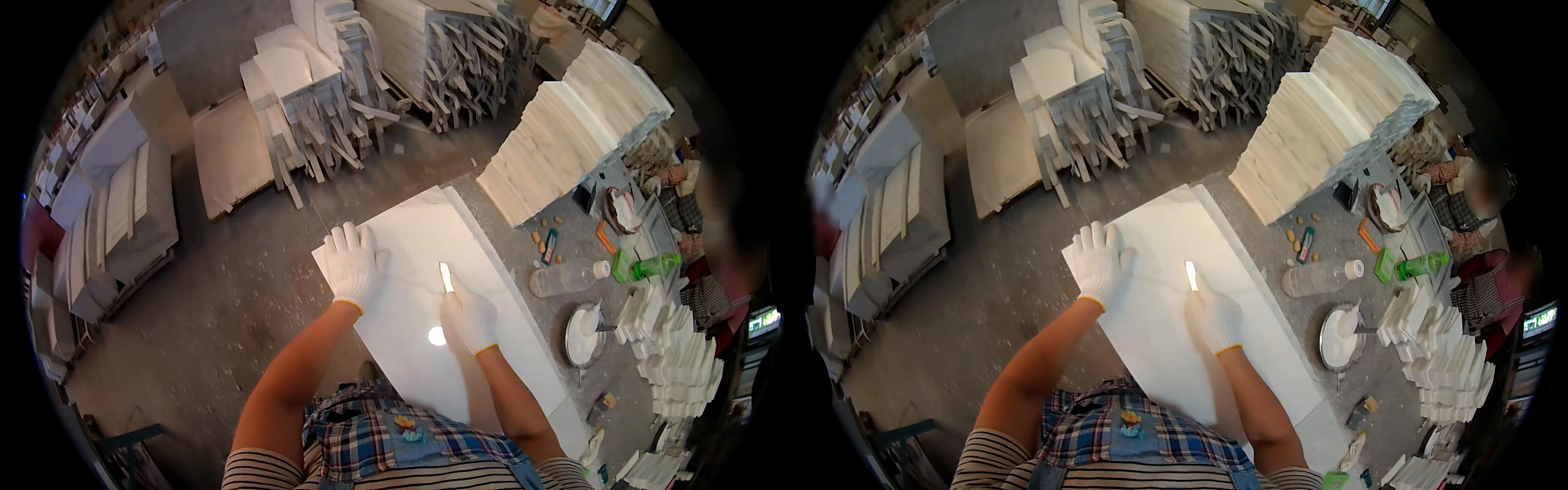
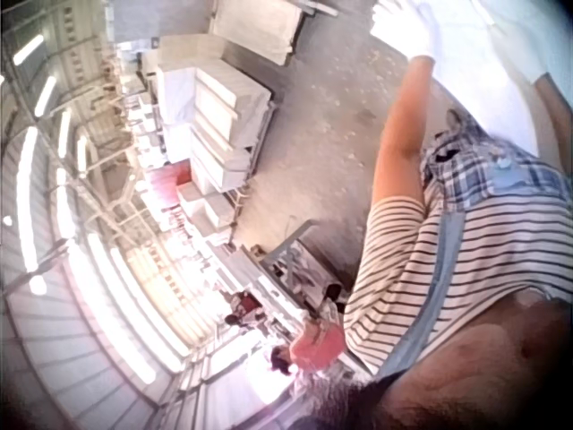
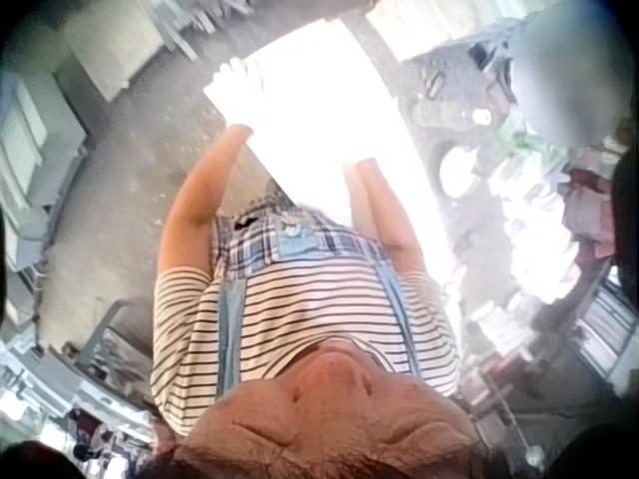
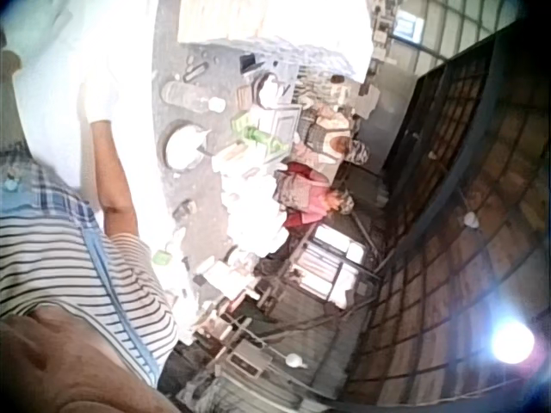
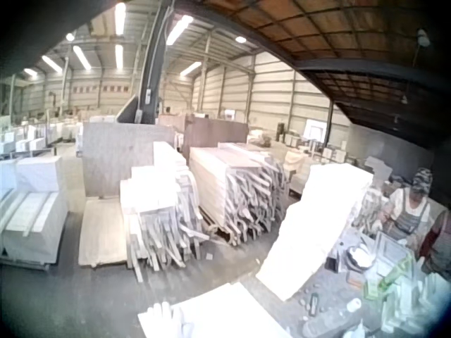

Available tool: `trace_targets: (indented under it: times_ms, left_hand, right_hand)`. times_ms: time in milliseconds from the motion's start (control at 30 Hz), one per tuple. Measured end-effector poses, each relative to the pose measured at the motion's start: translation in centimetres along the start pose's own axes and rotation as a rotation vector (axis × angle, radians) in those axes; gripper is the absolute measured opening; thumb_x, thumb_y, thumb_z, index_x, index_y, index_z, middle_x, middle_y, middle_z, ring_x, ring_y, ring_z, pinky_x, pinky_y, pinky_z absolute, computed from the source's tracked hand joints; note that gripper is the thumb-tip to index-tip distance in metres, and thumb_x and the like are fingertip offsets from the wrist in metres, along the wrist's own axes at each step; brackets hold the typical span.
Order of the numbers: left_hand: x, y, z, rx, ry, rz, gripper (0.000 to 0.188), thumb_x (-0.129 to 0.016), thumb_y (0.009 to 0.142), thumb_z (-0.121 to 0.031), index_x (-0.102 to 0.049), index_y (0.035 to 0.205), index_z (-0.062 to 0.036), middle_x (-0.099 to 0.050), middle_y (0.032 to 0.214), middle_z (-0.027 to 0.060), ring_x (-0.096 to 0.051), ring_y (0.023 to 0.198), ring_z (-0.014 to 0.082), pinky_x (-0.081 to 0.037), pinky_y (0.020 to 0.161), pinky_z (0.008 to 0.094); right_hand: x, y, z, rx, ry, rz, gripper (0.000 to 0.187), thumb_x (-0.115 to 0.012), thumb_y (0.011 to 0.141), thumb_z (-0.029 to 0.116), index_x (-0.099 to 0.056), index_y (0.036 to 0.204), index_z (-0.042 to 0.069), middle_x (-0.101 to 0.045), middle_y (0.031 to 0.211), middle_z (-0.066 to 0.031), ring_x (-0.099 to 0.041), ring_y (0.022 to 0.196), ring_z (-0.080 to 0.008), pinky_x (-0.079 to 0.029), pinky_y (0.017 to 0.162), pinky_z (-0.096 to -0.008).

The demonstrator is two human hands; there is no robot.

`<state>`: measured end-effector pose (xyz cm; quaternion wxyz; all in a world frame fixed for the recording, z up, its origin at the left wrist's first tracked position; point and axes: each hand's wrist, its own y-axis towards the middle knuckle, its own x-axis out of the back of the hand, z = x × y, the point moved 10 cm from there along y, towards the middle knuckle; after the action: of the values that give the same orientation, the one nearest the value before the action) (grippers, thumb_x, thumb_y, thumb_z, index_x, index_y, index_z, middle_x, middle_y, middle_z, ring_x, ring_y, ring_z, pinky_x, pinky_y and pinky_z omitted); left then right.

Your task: The person applies a white paste into a crack on a large white rectangular slab using a small metal spatula. They repeatedly scoop the paste from a metal bowl and spread it along the seam, smoothing the surface with the tool.

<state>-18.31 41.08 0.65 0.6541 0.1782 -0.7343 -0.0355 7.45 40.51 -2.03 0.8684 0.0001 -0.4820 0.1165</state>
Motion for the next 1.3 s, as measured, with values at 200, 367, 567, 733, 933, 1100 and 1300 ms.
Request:
trace_targets:
  times_ms: [200,367,567,733,933,1100,1300]
  left_hand:
    - [0.9,-0.1,-0.2,-0.009,0.007,-0.045,0.057,-0.075,0.088,-0.043,-0.06,0.123,-0.0013,-0.057,0.124,0.0181,-0.051,0.114,0.0361,-0.041,0.104,0.0504]
    - [0.2,0.1,-0.1,-0.012,-0.017,-0.03,0.058,-0.073,0.089,-0.043,-0.059,0.125,-0.0004,-0.057,0.124,0.0184,-0.051,0.116,0.0368,-0.04,0.104,0.0506]
    - [0.4,-0.1,-0.1,-0.008,-0.009,-0.03,0.06,-0.072,0.09,-0.044,-0.059,0.128,0.0001,-0.057,0.125,0.0189,-0.051,0.116,0.0373,-0.04,0.104,0.0507]
    - [0.1,0.0,-0.1,0.003,-0.014,0.005,0.061,-0.071,0.091,-0.044,-0.058,0.13,0.0004,-0.057,0.128,0.02,-0.05,0.119,0.0381,-0.039,0.106,0.0512]
    - [0.2,0.0,0.0,0.015,-0.02,0.036,0.062,-0.071,0.091,-0.044,-0.058,0.131,0.0011,-0.057,0.133,0.0214,-0.05,0.121,0.0391,-0.038,0.108,0.0515]
    - [0.3,-0.1,0.1,0.014,-0.055,0.025,0.06,-0.071,0.089,-0.042,-0.058,0.129,0.001,-0.056,0.132,0.0221,-0.05,0.121,0.0393,-0.038,0.108,0.0518]
    - [0.6,0.3,-0.4,-0.015,-0.047,0.008,0.057,-0.072,0.088,-0.041,-0.061,0.127,-0.0014,-0.057,0.134,0.0218,-0.051,0.121,0.0389,-0.039,0.107,0.0532]
  right_hand:
    - [2.3,1.6,1.6,0.053,-0.046,-0.004,0.043,-0.058,0.104,0.037,-0.069,0.142,0.019,-0.073,0.093,-0.0256,-0.071,0.086,-0.0465,-0.054,0.075,-0.053]
    - [1.5,3.6,1.6,0.12,-0.045,0.005,0.04,-0.055,0.102,0.032,-0.072,0.137,0.023,-0.074,0.092,-0.0232,-0.071,0.087,-0.0439,-0.053,0.078,-0.0532]
    - [1.7,3.5,1.3,0.157,-0.092,0.11,0.039,-0.058,0.1,0.033,-0.075,0.133,0.023,-0.075,0.096,-0.0221,-0.071,0.089,-0.0441,-0.055,0.081,-0.0517]
    - [1.7,2.0,0.9,0.162,-0.071,0.127,0.041,-0.06,0.098,0.033,-0.074,0.135,0.024,-0.076,0.099,-0.0225,-0.072,0.093,-0.043,-0.057,0.085,-0.0489]
    - [4.1,1.6,1.0,0.009,0.115,0.051,0.045,-0.06,0.102,0.036,-0.069,0.143,0.022,-0.076,0.102,-0.0219,-0.072,0.097,-0.0409,-0.055,0.087,-0.0462]
    - [2.2,2.3,-1.2,0.033,0.047,-0.004,0.043,-0.06,0.104,0.038,-0.069,0.142,0.021,-0.075,0.1,-0.022,-0.071,0.096,-0.0412,-0.054,0.086,-0.0464]
    - [1.4,1.8,0.7,0.076,-0.085,0.025,0.035,-0.053,0.107,0.034,-0.074,0.129,0.016,-0.075,0.094,-0.0251,-0.073,0.088,-0.044,-0.056,0.082,-0.0534]
